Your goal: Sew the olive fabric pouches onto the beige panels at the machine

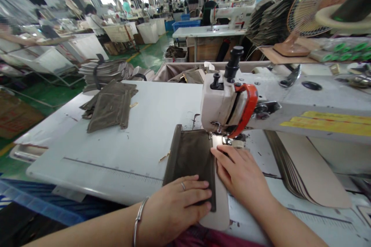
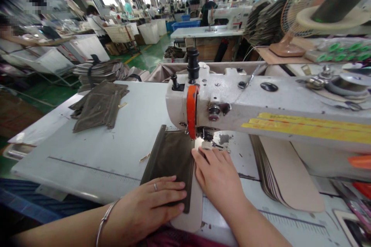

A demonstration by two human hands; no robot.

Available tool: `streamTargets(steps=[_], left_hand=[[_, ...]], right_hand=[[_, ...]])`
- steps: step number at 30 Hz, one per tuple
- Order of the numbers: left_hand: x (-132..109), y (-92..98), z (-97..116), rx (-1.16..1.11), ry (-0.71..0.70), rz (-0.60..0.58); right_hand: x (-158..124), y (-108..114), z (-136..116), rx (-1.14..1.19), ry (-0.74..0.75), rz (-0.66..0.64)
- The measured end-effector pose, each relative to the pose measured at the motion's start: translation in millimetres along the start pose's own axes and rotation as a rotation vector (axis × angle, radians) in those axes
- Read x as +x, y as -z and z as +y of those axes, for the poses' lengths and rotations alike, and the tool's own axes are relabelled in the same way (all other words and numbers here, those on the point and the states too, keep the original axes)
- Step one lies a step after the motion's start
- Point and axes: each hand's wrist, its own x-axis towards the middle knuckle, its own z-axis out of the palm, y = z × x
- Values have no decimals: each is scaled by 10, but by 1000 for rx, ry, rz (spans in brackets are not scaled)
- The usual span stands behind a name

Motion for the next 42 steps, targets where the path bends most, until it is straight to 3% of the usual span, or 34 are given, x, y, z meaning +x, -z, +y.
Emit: streamTargets(steps=[9,28,36,42], left_hand=[[82,41,-180,15,-27,-58],[379,157,-588,120,-29,-69],[340,105,-676,115,-133,-23],[408,117,-709,135,-112,-59]], right_hand=[[-14,5,-2,-3,2,-10],[2,29,10,30,4,-32],[-4,53,4,39,8,-34],[-3,33,15,30,7,-45]])
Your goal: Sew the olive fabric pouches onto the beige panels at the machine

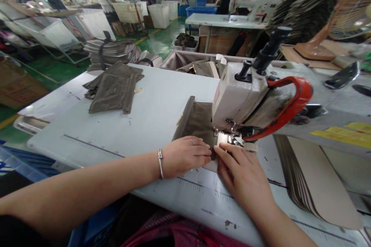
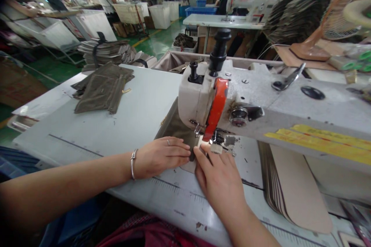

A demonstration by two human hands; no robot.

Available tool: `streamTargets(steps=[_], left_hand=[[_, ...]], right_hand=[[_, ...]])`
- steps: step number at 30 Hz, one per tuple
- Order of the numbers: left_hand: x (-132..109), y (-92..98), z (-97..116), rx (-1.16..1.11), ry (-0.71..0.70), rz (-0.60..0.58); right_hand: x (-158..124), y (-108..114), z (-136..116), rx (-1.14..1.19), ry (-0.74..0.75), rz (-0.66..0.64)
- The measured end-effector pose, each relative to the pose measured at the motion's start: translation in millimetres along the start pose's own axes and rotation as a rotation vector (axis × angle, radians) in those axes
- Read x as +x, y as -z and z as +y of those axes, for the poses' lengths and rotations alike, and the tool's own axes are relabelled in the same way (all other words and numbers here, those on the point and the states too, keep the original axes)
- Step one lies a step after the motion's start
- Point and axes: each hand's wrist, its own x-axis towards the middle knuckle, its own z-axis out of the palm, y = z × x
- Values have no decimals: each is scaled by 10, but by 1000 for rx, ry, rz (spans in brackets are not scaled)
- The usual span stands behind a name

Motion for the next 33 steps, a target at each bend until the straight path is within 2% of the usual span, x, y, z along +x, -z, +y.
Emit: streamTargets(steps=[4,15,25,33], left_hand=[[75,4,-67,7,10,-13],[198,-102,-243,14,32,43],[278,-168,-323,22,175,-14],[321,-191,-348,4,271,64]], right_hand=[[-6,-28,20,-2,6,-8],[4,-29,26,7,-4,-5],[38,-42,-1,-27,-28,4],[52,-52,-5,-41,-51,1]])
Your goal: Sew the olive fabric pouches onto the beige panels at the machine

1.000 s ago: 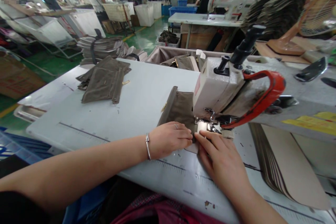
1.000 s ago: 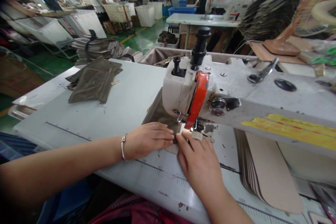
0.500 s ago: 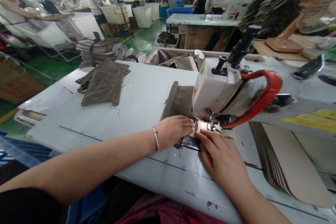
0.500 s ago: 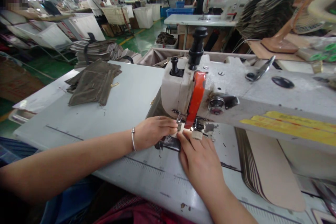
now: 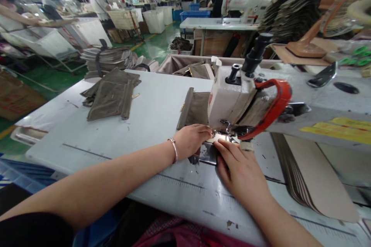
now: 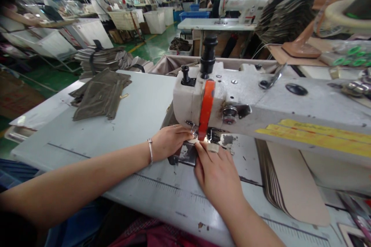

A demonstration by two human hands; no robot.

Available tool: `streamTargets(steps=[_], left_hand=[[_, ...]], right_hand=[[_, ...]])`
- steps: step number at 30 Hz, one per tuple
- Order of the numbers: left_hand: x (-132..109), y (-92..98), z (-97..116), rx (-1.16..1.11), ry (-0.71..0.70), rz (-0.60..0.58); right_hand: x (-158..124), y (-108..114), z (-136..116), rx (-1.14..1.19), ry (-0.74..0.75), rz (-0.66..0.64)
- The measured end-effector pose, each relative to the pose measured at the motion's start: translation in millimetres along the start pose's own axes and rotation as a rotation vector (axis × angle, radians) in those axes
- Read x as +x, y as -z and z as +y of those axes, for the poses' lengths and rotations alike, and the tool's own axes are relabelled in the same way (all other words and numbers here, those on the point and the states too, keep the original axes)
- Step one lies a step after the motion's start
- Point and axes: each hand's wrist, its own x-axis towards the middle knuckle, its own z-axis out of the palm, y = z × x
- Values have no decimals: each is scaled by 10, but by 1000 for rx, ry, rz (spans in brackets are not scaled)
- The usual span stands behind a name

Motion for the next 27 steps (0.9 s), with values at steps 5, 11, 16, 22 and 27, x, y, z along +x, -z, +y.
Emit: streamTargets(steps=[5,11,16,22,27], left_hand=[[6,-1,6,0,-10,16],[12,8,20,1,14,8],[34,-8,-2,-7,24,6],[38,5,-4,-16,7,1],[-10,-21,-21,-73,-19,-18]], right_hand=[[1,-26,-2,-9,-1,6],[-1,-24,-5,-11,0,-2],[13,-9,-16,-19,-8,-4],[4,3,-36,1,-8,12],[-5,-46,-11,8,19,28]])
